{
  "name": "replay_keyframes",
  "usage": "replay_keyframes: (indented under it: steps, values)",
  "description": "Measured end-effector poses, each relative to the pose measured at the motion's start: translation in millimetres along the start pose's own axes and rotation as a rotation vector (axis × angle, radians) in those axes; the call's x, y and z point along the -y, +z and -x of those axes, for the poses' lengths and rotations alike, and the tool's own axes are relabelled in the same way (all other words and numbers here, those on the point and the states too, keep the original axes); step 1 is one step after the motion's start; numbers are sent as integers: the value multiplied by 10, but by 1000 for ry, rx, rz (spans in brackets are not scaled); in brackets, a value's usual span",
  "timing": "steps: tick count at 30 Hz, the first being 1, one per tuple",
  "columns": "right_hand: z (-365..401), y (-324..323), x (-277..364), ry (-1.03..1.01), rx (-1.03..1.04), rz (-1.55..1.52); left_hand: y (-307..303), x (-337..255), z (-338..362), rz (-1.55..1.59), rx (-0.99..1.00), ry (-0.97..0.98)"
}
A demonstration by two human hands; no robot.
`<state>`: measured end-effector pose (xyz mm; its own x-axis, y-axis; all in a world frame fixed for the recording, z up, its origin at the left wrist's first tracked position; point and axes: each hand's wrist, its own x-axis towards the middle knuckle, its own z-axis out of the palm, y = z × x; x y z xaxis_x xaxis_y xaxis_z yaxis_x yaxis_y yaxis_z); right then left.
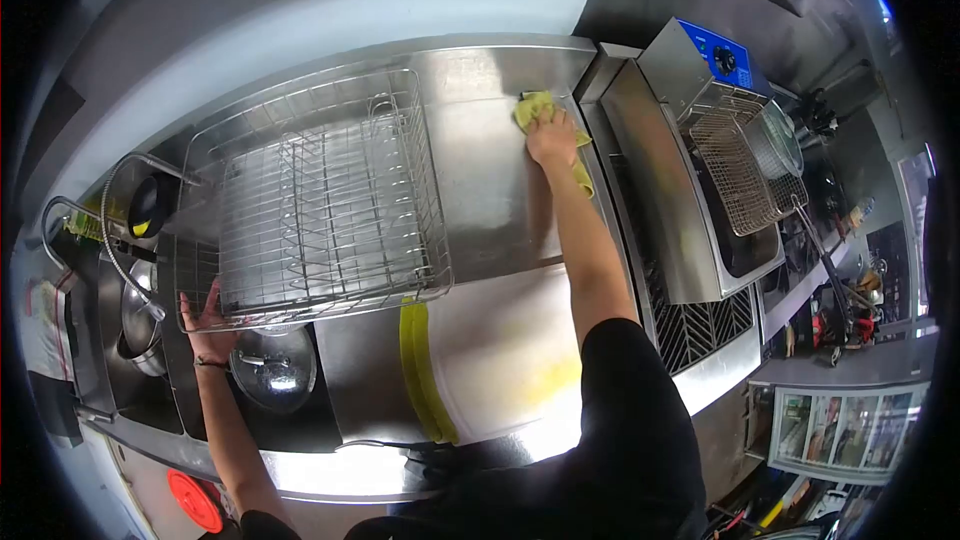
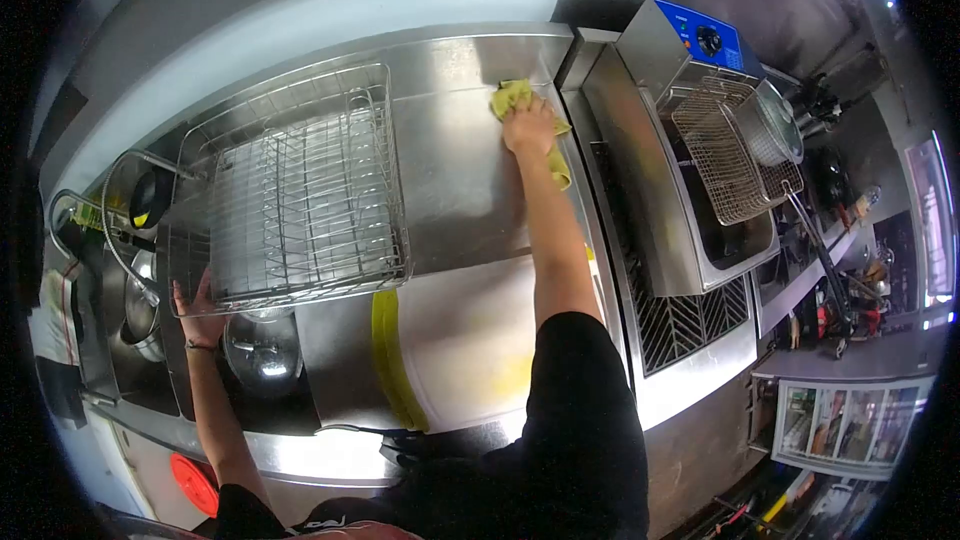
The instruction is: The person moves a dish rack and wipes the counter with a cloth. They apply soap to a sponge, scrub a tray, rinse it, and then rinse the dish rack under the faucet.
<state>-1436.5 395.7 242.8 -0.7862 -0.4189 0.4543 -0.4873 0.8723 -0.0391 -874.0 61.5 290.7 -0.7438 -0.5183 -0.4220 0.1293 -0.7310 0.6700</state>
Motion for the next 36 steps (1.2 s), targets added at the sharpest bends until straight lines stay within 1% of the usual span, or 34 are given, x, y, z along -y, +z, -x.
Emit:
replay_keyframes:
  steps: [1,2,3,4,5,6,7,9,10,11,13,14,16,17,18,20,21,22,23,25,26,27,28,29,30,31,33,34,36]
  values:
    - [79,-453,278,47,195,-157,-32,2,-20,25,-14,5]
    - [168,-697,537,93,391,-314,-87,5,-32,49,-29,10]
    - [277,-520,668,-209,589,-297,-232,17,-78,30,28,25]
    - [514,-378,828,-438,403,-322,-229,49,-102,43,22,29]
    - [892,-341,931,-654,221,-354,-215,45,-89,35,61,16]
    - [1122,-597,880,-740,339,-384,-197,19,-62,22,102,6]
    - [1256,-871,736,-828,448,-407,-121,37,-36,24,19,39]
    - [1491,-999,245,-1022,572,-408,107,27,51,-1,-29,17]
    - [1446,-1073,21,-933,622,-397,165,13,71,-29,-71,-9]
    - [1394,-1136,-177,-841,672,-385,145,19,78,-27,-71,-14]
    - [1205,-877,-472,-655,452,-374,88,-5,58,-17,-62,-30]
    - [1154,-741,-441,-657,449,-369,49,6,56,-13,-58,-28]
    - [995,-483,-220,-192,216,-225,-24,46,10,-8,-11,-10]
    - [1033,-383,-46,-26,260,-367,-83,78,8,-2,-7,1]
    - [1024,-463,94,-31,246,-371,-132,82,-20,-31,29,10]
    - [1002,-718,290,-629,411,-491,-133,63,0,-65,67,25]
    - [846,-559,195,-712,188,-555,-73,67,21,-46,2,9]
    - [554,-608,123,-499,46,-572,-21,71,28,-25,-63,-6]
    - [207,-698,70,-288,-93,-587,0,73,34,-18,-78,-7]
    - [-489,-756,-95,-10,-463,-484,-32,76,36,-12,-59,-2]
    - [-768,-698,-136,-4,-575,-440,-54,81,22,-10,-40,-10]
    - [-982,-376,-113,71,-482,-463,-100,91,5,17,-19,-3]
    - [-1037,-199,147,-72,-620,-524,-90,74,-1,9,-15,1]
    - [-1126,187,538,-55,-692,-632,-66,87,-8,57,-49,10]
    - [-935,-220,941,-113,-368,-526,-36,133,-13,109,-83,17]
    - [-907,-23,1278,-243,-412,-611,104,181,39,79,-58,111]
    - [-762,-606,1535,-512,-216,-592,58,175,46,71,-75,71]
    - [-710,-617,1467,-503,-216,-592,38,145,24,72,-82,49]
    - [-640,-679,1155,-514,-164,-426,-38,115,19,40,-46,26]
